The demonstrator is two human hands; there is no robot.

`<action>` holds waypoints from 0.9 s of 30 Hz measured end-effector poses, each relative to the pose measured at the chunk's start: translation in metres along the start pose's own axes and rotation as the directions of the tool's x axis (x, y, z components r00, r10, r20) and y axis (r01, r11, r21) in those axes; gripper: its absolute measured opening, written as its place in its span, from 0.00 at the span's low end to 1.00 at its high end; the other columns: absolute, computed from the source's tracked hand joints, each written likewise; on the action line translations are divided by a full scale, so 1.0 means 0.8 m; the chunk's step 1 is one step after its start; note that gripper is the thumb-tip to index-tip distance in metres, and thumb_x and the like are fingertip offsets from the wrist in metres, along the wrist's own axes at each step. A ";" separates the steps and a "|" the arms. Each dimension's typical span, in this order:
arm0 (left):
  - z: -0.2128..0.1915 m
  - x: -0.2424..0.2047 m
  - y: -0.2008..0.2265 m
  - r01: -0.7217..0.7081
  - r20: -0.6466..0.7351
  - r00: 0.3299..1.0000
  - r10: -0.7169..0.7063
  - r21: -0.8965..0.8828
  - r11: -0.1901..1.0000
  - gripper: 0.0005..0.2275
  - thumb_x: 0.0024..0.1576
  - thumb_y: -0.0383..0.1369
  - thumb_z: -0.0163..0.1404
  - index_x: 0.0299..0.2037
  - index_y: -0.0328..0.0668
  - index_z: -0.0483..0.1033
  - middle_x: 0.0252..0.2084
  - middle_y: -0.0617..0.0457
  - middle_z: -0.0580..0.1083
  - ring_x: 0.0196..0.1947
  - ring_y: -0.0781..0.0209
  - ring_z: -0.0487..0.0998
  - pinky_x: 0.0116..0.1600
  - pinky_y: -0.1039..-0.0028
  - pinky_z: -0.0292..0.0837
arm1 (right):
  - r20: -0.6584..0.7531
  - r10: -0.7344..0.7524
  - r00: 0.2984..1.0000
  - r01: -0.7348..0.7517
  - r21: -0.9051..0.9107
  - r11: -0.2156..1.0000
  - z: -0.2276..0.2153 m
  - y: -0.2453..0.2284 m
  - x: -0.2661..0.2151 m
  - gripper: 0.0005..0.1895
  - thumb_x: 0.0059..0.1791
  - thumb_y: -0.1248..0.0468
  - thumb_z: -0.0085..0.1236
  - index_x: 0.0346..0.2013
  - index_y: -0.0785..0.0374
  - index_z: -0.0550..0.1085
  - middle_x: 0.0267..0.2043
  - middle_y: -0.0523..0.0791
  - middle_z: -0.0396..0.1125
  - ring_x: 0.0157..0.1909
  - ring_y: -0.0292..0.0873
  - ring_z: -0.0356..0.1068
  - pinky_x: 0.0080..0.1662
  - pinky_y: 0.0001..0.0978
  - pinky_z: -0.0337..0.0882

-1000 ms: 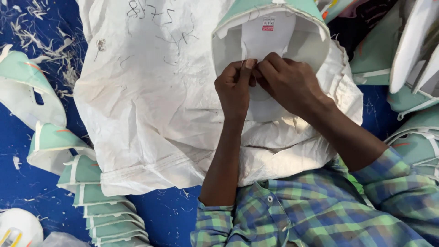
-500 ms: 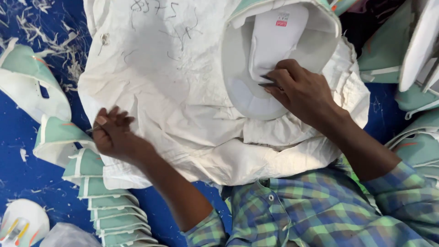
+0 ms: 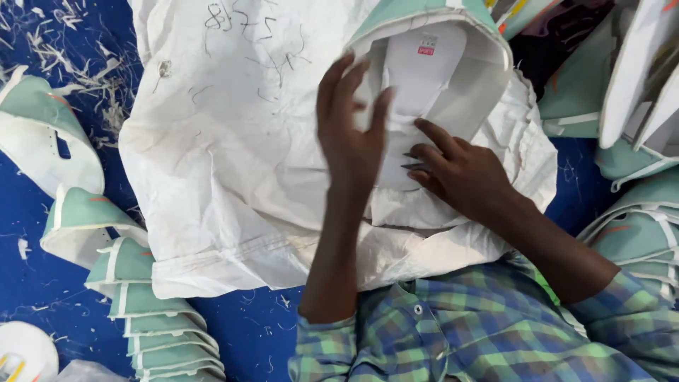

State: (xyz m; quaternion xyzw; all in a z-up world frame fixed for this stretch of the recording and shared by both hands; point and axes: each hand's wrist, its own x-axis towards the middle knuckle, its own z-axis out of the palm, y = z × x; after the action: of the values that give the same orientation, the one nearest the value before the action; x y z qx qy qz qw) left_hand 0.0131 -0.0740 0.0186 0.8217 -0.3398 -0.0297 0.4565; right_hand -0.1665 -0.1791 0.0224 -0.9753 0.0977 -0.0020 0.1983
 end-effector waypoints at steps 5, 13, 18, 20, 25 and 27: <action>0.059 0.060 0.023 -0.292 -0.036 0.954 0.297 0.105 0.951 0.22 0.59 0.37 0.62 0.62 0.44 0.72 0.65 0.49 0.67 0.63 0.50 0.69 0.68 0.58 0.63 | 0.044 0.029 0.999 -0.031 0.040 0.999 0.000 -0.004 -0.001 0.18 0.51 0.51 0.58 0.50 0.59 0.76 0.68 0.50 0.62 0.47 0.52 0.76 0.36 0.43 0.76; 0.042 0.076 0.006 -0.083 0.056 0.993 0.109 -0.347 0.934 0.03 0.60 0.31 0.61 0.38 0.43 0.80 0.36 0.59 0.77 0.38 0.67 0.73 0.45 0.75 0.72 | 0.033 0.040 0.999 -0.043 0.116 0.992 0.004 0.003 -0.003 0.15 0.51 0.52 0.58 0.46 0.57 0.75 0.69 0.49 0.61 0.48 0.49 0.74 0.38 0.41 0.76; 0.012 0.082 -0.020 0.098 -0.016 0.987 -0.160 -0.733 0.673 0.05 0.67 0.32 0.52 0.41 0.41 0.75 0.29 0.57 0.75 0.28 0.70 0.74 0.35 0.77 0.70 | 0.033 0.034 0.999 -0.038 0.101 0.994 0.002 0.005 0.000 0.16 0.50 0.51 0.59 0.46 0.57 0.75 0.68 0.48 0.61 0.48 0.48 0.74 0.40 0.41 0.76; -0.010 0.085 -0.031 0.097 -0.070 0.964 -0.255 -0.804 0.587 0.06 0.69 0.32 0.49 0.41 0.40 0.74 0.26 0.56 0.73 0.25 0.69 0.74 0.33 0.76 0.70 | 0.055 0.059 0.997 -0.064 0.108 0.992 0.000 0.005 0.001 0.16 0.50 0.51 0.59 0.46 0.57 0.75 0.68 0.47 0.61 0.49 0.48 0.74 0.39 0.41 0.76; -0.064 0.085 -0.045 -0.195 -0.472 0.874 0.113 -0.129 0.972 0.15 0.68 0.32 0.55 0.58 0.32 0.66 0.55 0.39 0.63 0.55 0.54 0.66 0.58 0.68 0.66 | 0.059 0.047 0.997 -0.053 0.100 0.994 -0.001 0.002 0.000 0.17 0.50 0.51 0.58 0.47 0.56 0.74 0.68 0.48 0.61 0.47 0.48 0.73 0.39 0.40 0.76; -0.040 0.071 -0.039 -0.168 -0.278 0.957 0.088 -0.280 0.945 0.25 0.69 0.31 0.59 0.68 0.41 0.55 0.68 0.47 0.52 0.67 0.58 0.57 0.72 0.67 0.62 | 0.060 0.035 0.998 -0.041 0.097 0.994 0.001 0.003 0.001 0.17 0.50 0.50 0.58 0.47 0.56 0.74 0.68 0.48 0.61 0.47 0.48 0.73 0.40 0.40 0.76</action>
State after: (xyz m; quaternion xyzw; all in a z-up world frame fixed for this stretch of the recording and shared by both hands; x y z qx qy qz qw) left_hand 0.0847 -0.0732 0.0279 0.7152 -0.3212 0.0577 0.6181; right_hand -0.1659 -0.1812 0.0208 -0.9619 0.1103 0.0254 0.2489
